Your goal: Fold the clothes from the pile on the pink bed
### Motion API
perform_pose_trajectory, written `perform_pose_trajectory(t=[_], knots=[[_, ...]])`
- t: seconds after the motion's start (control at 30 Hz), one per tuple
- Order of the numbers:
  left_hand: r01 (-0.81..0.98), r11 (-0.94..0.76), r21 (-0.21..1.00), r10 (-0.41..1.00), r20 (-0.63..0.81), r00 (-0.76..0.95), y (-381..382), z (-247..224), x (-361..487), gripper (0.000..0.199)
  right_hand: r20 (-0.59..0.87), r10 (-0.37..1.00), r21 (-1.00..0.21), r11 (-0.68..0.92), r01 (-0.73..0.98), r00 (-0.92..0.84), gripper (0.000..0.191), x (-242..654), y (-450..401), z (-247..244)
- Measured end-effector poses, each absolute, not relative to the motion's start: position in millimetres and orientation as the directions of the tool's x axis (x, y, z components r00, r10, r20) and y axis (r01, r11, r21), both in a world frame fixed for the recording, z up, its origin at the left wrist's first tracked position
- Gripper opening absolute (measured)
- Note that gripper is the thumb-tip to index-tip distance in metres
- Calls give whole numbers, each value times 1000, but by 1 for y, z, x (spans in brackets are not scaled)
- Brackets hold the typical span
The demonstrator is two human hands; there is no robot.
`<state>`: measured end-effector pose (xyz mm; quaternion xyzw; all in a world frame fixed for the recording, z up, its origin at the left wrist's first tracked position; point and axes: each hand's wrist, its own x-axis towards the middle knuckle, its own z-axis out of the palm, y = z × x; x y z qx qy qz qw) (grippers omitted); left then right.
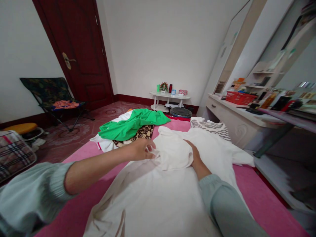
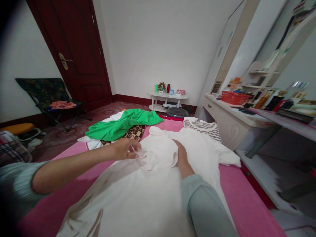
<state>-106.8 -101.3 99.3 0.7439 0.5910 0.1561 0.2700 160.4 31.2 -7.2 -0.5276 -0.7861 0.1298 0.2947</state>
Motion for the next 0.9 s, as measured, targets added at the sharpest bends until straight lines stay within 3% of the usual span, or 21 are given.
perform_pose_trajectory(t=[0.1, 0.23, 0.3, 0.37, 0.43, 0.6, 0.67, 0.83, 0.9], knots=[[941, -98, 324, 991, -54, 122, -127, 85, -140, 35, 346, 906, -671, 421, 611, -244, 43, 161, 32, -7], [968, -22, 249, 981, -180, 69, -163, 80, -158, 39, 232, 970, -859, 241, 451, -76, 67, 159, 39, 0], [974, 0, 226, 975, -217, 50, -177, 79, -159, 40, 179, 983, -832, 173, 526, -41, 64, 153, 47, 7], [978, 14, 209, 972, -234, 36, -187, 77, -160, 35, 194, 980, -744, 177, 645, -45, 48, 141, 58, 13], [971, 19, 240, 966, -255, 44, -192, 75, -161, 29, 230, 972, -688, 202, 697, -55, 45, 124, 67, 18], [904, 60, 424, 938, -334, 95, -203, 74, -162, 21, 183, 967, -528, 248, 813, -176, 93, 82, 78, 20], [869, 75, 489, 933, -341, 112, -209, 74, -161, 22, 136, 967, -432, 252, 866, -213, 96, 73, 80, 19], [718, 109, 688, 928, -329, 175, -219, 65, -157, 24, 133, 938, -280, 346, 895, -321, 37, 66, 90, 32], [634, 114, 765, 939, -291, 182, -217, 60, -157, 21, 151, 938, -261, 342, 903, -312, 26, 63, 100, 50]])
